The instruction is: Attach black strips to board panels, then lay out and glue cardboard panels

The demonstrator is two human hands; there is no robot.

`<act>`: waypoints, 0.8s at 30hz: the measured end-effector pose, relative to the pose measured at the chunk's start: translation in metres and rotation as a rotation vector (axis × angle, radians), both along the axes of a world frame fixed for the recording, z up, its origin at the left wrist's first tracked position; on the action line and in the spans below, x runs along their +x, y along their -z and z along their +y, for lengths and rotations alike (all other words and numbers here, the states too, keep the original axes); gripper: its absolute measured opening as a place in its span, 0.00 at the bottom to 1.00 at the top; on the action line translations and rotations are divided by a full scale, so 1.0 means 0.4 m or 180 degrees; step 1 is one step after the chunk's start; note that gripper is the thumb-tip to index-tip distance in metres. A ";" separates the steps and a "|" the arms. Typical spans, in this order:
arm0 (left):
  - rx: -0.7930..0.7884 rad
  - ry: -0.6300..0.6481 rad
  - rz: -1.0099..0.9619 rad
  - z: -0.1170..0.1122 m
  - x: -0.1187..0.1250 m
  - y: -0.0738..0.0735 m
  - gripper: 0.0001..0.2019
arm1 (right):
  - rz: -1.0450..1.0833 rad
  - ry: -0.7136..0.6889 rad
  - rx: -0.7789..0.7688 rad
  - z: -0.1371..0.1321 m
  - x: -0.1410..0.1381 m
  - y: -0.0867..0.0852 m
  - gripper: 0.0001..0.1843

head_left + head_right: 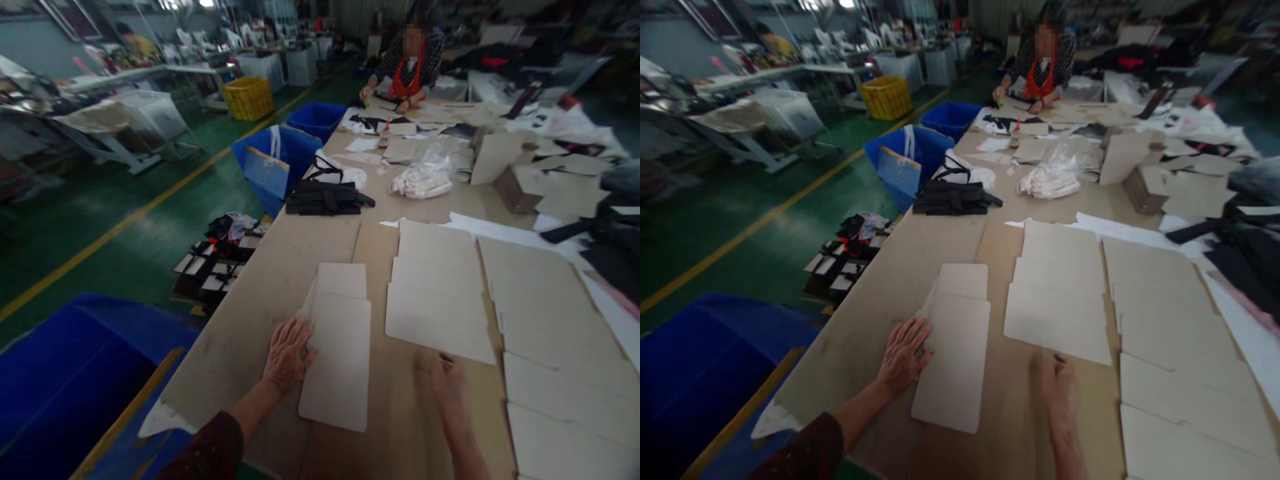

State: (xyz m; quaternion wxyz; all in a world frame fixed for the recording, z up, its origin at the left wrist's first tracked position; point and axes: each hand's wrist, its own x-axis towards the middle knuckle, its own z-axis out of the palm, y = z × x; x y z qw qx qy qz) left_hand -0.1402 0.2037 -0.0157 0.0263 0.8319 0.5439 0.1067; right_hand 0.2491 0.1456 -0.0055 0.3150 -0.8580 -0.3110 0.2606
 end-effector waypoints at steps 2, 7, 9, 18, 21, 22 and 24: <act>-0.0046 -0.0022 -0.0023 -0.003 0.003 -0.005 0.28 | 0.0169 -0.0694 -0.0023 0.022 -0.111 -0.008 0.30; -0.0116 -0.0049 -0.0069 -0.009 0.005 -0.007 0.28 | -0.0122 -0.1390 0.0231 0.100 -0.318 -0.003 0.31; -0.0135 -0.0051 -0.0087 -0.010 0.005 -0.004 0.29 | -0.0360 -0.1416 0.0289 0.109 -0.337 -0.001 0.31; -0.0174 -0.0050 -0.0179 -0.009 -0.002 0.011 0.30 | 0.0257 -0.1112 0.0164 0.113 -0.357 -0.058 0.18; -0.0128 -0.0018 -0.0163 -0.005 -0.005 0.016 0.30 | 0.0880 -0.1057 0.0130 0.111 -0.358 -0.066 0.18; -0.0097 -0.0007 -0.0156 -0.005 -0.006 0.018 0.30 | 0.0993 -0.0989 0.0146 0.102 -0.353 -0.067 0.18; -0.0014 0.0010 -0.0151 -0.003 -0.008 0.023 0.27 | 0.1224 -0.0787 0.0180 0.070 -0.339 -0.070 0.19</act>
